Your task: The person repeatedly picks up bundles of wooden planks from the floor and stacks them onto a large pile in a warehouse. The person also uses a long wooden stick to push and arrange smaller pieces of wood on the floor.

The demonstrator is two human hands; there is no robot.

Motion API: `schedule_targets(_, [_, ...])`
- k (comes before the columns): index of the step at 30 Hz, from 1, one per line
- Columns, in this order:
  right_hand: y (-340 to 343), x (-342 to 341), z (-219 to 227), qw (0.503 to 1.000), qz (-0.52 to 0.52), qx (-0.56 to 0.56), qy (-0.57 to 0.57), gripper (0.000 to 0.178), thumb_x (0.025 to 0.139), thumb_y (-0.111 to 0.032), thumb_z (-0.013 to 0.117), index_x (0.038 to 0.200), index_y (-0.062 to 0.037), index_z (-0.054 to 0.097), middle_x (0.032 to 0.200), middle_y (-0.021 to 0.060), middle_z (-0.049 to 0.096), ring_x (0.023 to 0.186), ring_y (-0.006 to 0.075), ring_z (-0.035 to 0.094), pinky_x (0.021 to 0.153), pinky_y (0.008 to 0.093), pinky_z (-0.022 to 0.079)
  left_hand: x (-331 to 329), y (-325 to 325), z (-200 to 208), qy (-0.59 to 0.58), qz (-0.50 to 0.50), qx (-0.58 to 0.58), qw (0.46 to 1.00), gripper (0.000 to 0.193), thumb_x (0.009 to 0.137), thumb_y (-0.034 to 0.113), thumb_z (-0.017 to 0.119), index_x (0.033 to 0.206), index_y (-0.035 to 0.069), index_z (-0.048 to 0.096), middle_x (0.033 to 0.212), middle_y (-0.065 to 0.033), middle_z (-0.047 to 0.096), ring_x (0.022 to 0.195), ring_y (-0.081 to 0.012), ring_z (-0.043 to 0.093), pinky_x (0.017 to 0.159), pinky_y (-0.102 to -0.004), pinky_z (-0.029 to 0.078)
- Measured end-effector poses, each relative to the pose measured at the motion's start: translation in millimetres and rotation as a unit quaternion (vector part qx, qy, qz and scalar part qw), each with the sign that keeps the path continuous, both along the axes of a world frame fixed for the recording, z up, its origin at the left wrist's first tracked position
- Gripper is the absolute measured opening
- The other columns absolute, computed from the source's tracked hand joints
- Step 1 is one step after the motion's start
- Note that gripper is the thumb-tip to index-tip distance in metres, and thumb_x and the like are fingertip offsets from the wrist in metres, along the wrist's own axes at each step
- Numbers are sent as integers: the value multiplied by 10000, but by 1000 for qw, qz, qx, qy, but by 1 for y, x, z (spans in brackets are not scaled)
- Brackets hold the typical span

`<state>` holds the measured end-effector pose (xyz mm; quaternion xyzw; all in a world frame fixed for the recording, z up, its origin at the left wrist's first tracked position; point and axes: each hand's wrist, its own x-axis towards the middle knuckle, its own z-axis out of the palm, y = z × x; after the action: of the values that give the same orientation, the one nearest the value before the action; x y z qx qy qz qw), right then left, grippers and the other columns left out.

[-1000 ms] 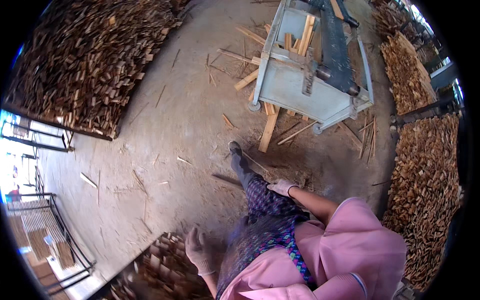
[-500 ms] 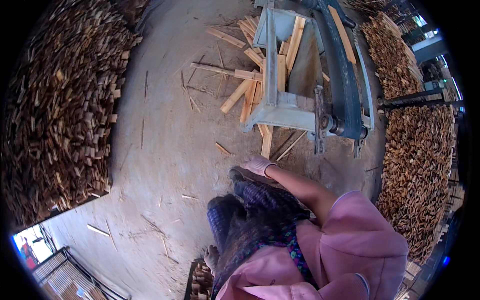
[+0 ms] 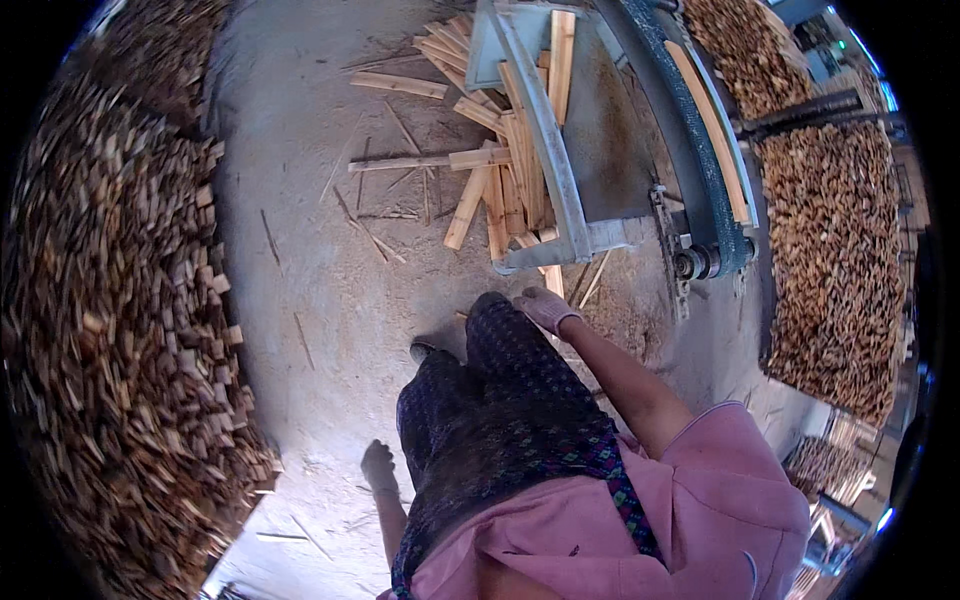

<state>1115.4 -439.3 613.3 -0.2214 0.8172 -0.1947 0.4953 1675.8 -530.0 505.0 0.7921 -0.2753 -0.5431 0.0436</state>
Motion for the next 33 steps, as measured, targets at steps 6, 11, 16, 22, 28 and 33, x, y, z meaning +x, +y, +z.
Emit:
schedule_targets(6, [-92,-25,-66,999,-41,18,21,657,919,-485,587,1287,57,632,1280,317,638,1235,433,607,1071,443,456,-109,-157,76,81,-47,-56,994,355,976,364,672,1214,102,687,966,-35,725,779,-120,640,641,-277,473])
schedule_targets(11, [-179,-68,-78,999,-30,30,-12,681,912,-500,595,1314,50,616,1295,305,636,1239,433,604,1073,441,460,-242,-222,110,95,-139,-94,981,449,998,355,665,1313,35,653,1081,-47,717,881,-107,627,758,-271,480])
schedule_targets(16, [-224,-105,-101,993,-110,27,33,565,857,-433,616,1202,11,681,1190,321,672,1144,451,648,1013,474,494,-352,-270,126,125,-319,-96,934,440,1019,289,624,1337,-14,636,1217,-106,712,1132,-222,652,998,-338,495])
schedule_targets(22, [-250,-146,-145,984,-137,117,9,703,925,-456,635,1381,74,559,1344,294,625,1257,411,604,1066,419,465,-425,-324,52,201,-432,-34,879,387,1022,248,608,1323,10,656,1268,-138,707,1185,-215,648,1044,-334,479])
schedule_targets(28, [-238,-162,-225,971,-180,135,77,601,877,-473,650,1140,66,684,1167,309,673,1127,448,639,981,471,503,-483,-377,6,186,-453,99,866,413,1009,210,632,1337,-41,626,1272,-136,691,1180,-202,637,1048,-324,480])
schedule_targets(33, [-260,-213,-274,950,-250,189,1,661,910,-492,642,1307,36,603,1276,278,653,1212,421,616,1021,473,481,-474,-393,-78,208,-373,217,878,458,1000,185,654,1393,-37,574,1278,-146,676,1169,-209,637,1027,-312,495])
